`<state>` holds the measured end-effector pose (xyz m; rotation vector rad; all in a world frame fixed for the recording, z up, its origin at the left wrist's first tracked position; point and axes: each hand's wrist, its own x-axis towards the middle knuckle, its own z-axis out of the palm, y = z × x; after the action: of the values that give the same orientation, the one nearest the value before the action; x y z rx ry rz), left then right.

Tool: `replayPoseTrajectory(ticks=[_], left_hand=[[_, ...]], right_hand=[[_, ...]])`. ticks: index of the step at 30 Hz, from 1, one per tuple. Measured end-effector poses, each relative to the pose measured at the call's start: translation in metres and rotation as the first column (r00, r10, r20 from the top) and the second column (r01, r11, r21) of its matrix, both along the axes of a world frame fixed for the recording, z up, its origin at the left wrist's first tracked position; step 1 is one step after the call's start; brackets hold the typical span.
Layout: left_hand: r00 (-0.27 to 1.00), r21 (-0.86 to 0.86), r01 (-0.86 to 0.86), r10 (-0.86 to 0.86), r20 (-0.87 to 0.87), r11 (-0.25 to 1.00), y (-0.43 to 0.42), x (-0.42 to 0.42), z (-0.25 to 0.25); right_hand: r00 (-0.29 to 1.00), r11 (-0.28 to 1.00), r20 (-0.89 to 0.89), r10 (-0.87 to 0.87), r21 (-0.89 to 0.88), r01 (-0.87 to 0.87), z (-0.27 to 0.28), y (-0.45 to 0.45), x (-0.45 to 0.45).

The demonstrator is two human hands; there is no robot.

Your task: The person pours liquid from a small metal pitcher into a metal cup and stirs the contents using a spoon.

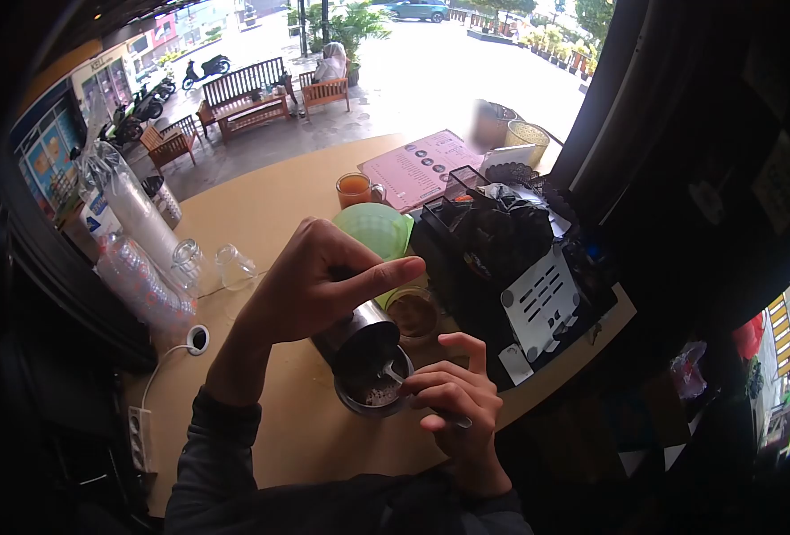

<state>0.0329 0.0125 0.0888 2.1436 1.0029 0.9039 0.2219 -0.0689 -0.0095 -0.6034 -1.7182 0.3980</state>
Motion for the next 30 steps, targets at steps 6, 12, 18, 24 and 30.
replayPoseTrajectory(ticks=[6, 12, 18, 24, 30], left_hand=[[0.999, 0.062, 0.020, -0.023, 0.049, 0.998, 0.001, 0.007, -0.003], [1.000, 0.027, 0.005, -0.005, -0.008, 1.000, 0.001, 0.010, 0.000], [1.000, 0.068, -0.015, 0.013, 0.026, 0.998, 0.003, 0.008, -0.005], [0.997, -0.026, -0.008, 0.010, 0.081, 1.000, -0.003, -0.001, -0.001], [0.987, -0.031, 0.029, -0.024, 0.156, 0.999, -0.005, -0.007, 0.002]], right_hand=[[0.998, 1.000, 0.062, -0.005, 0.010, 0.005, 0.001, 0.000, 0.001], [0.999, 0.999, 0.044, 0.017, 0.030, -0.019, -0.004, 0.005, 0.003], [0.999, 0.999, 0.040, 0.009, 0.033, -0.011, -0.004, 0.006, 0.003], [0.998, 0.999, 0.070, 0.000, 0.033, -0.002, 0.002, -0.005, 0.006], [0.991, 0.997, 0.120, -0.053, 0.064, 0.045, 0.000, -0.002, -0.003]])
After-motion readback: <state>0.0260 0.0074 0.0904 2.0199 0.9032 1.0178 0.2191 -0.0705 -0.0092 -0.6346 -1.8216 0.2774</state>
